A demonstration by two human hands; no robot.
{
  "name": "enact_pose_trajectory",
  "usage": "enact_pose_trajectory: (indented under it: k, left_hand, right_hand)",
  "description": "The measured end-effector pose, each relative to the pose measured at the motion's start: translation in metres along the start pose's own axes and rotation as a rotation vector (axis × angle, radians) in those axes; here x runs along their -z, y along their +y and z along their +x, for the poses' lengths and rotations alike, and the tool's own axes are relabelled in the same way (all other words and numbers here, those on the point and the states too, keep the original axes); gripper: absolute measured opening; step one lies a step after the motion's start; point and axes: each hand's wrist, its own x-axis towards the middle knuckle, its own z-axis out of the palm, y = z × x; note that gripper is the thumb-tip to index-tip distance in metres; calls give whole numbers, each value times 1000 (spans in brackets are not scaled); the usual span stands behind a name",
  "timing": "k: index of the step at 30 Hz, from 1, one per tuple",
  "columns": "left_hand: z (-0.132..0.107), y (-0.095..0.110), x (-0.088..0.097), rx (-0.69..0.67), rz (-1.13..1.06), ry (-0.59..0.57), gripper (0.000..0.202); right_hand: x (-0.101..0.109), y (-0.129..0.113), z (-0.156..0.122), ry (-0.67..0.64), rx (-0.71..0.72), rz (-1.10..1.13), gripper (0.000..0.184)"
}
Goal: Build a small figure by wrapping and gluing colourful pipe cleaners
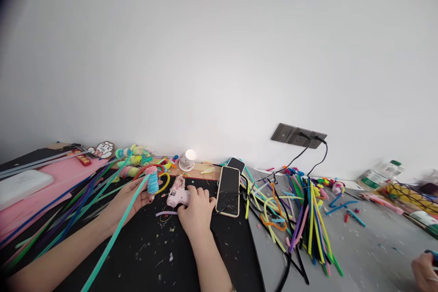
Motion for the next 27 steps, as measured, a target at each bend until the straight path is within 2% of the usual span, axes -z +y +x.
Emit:
enact_pose_trajectory:
  k: [3, 6, 9, 11, 15, 20, 27]
  left_hand:
    - [0, 1, -1, 27, -21, -16, 18]
    - [-2, 2, -3, 26, -11, -6, 22]
    - [-3, 2, -3, 28, 0, 19, 20]
    - [-3, 1, -3, 25, 14, 26, 21]
    - [-2, -2, -2, 12, 40, 29, 25]
    - [-1, -2, -1, 26, 55, -8, 23]
    - [-2, -3, -2, 21, 20, -1, 25]
  right_hand:
    - [4, 0, 3, 46, 3, 100, 29]
    - [8, -1, 4, 74, 47, 368, 17]
    - [10, -3, 4, 37, 143, 644, 10]
    - [10, -5, 3, -9, 199, 726, 7]
    - [8, -8, 0, -41, 245, 766, 4]
    - [5, -8, 0, -56, 234, 777, 5]
    - [3, -7, -1, -77, 230, 770, 5]
